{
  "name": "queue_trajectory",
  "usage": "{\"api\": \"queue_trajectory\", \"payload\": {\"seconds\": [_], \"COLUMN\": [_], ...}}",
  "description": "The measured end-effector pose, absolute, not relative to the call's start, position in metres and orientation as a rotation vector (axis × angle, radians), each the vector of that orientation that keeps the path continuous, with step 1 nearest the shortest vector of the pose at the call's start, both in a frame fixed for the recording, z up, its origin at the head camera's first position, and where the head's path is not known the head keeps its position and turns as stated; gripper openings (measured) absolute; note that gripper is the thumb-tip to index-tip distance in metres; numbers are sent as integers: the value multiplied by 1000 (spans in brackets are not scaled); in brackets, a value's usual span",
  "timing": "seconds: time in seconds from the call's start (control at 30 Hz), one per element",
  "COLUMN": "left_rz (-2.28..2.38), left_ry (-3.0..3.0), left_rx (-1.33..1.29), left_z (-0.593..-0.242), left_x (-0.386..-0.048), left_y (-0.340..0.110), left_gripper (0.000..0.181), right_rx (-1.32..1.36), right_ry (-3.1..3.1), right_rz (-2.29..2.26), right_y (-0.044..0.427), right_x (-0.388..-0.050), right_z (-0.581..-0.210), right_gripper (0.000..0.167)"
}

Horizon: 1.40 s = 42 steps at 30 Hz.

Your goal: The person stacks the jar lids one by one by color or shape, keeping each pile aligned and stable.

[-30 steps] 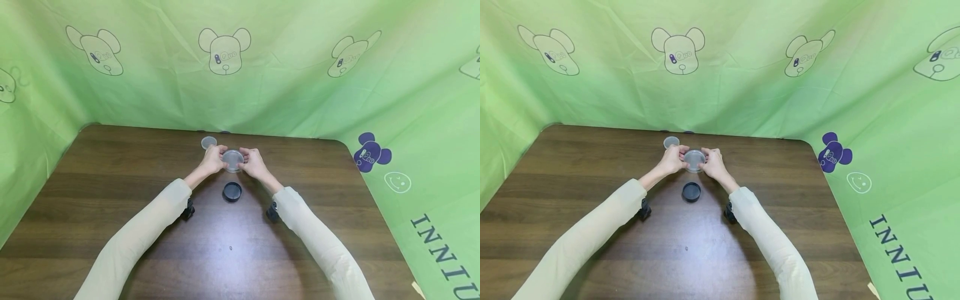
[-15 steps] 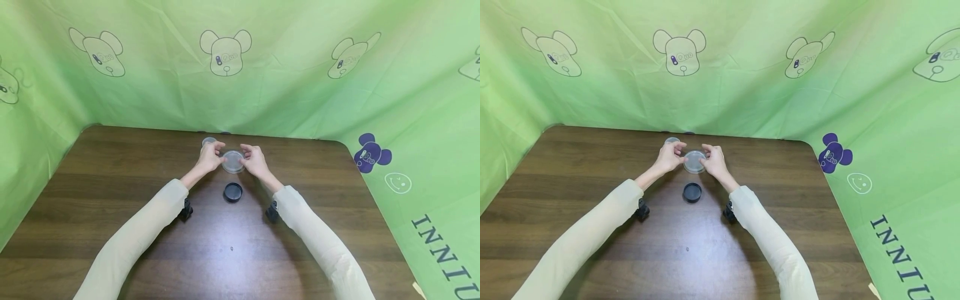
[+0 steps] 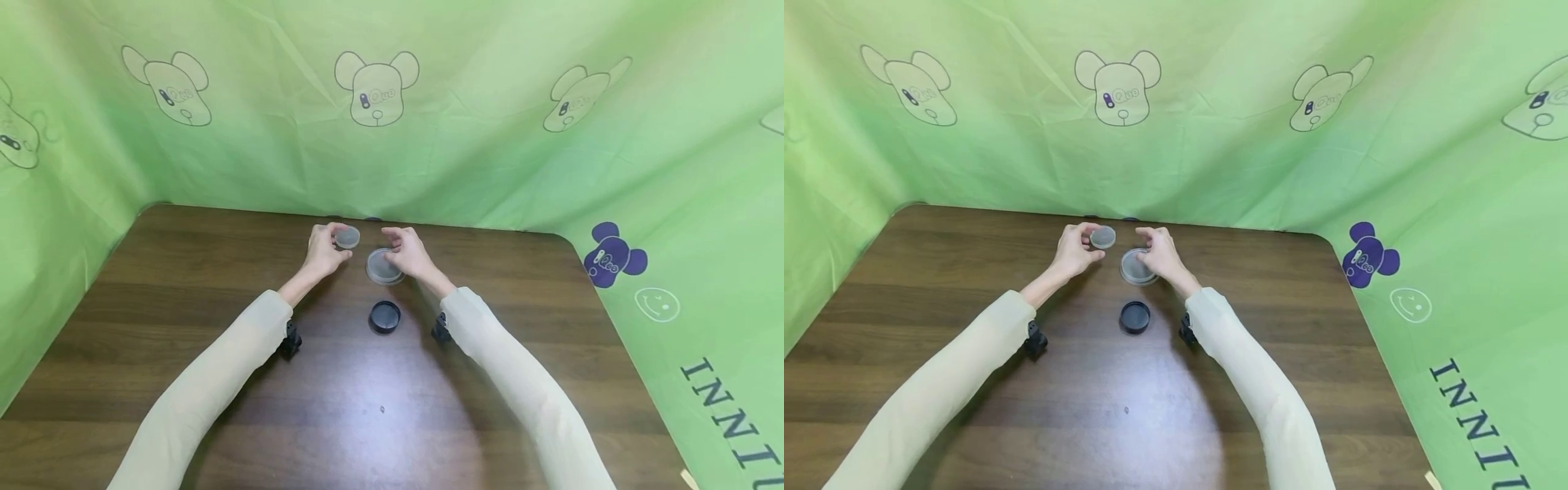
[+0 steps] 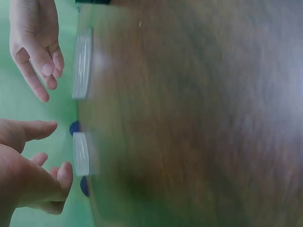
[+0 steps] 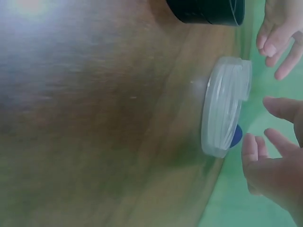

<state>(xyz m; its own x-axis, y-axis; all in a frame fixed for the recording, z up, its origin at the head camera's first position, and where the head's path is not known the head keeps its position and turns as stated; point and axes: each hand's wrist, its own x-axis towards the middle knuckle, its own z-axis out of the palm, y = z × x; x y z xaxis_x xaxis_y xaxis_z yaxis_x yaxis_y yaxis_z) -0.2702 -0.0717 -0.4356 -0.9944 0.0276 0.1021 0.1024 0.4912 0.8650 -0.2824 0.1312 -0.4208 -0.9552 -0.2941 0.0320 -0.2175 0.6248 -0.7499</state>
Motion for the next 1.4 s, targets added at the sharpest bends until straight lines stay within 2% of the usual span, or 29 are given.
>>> {"api": "queue_trajectory", "payload": {"seconds": [0.33,0.7,1.13,1.4], "left_rz": [-1571,-1713,-1624,-1626], "left_ry": [-2728,-2796,-2779,-2776], "left_rx": [-67,-141,-9,-14], "left_z": [-436,-437,-445,-444], "left_x": [-286,-300,-304,-306], "left_y": [-93,-91,-84,-82], "left_gripper": [64,72,65,63], "right_rx": [-516,-540,-493,-485], "right_ry": [2646,2593,2495,2511], "right_rz": [-1240,-1163,-1188,-1145], "right_y": [110,98,82,74], "right_x": [-304,-321,-334,-337], "right_z": [-420,-426,-431,-430], "right_gripper": [57,60,59,56]}}
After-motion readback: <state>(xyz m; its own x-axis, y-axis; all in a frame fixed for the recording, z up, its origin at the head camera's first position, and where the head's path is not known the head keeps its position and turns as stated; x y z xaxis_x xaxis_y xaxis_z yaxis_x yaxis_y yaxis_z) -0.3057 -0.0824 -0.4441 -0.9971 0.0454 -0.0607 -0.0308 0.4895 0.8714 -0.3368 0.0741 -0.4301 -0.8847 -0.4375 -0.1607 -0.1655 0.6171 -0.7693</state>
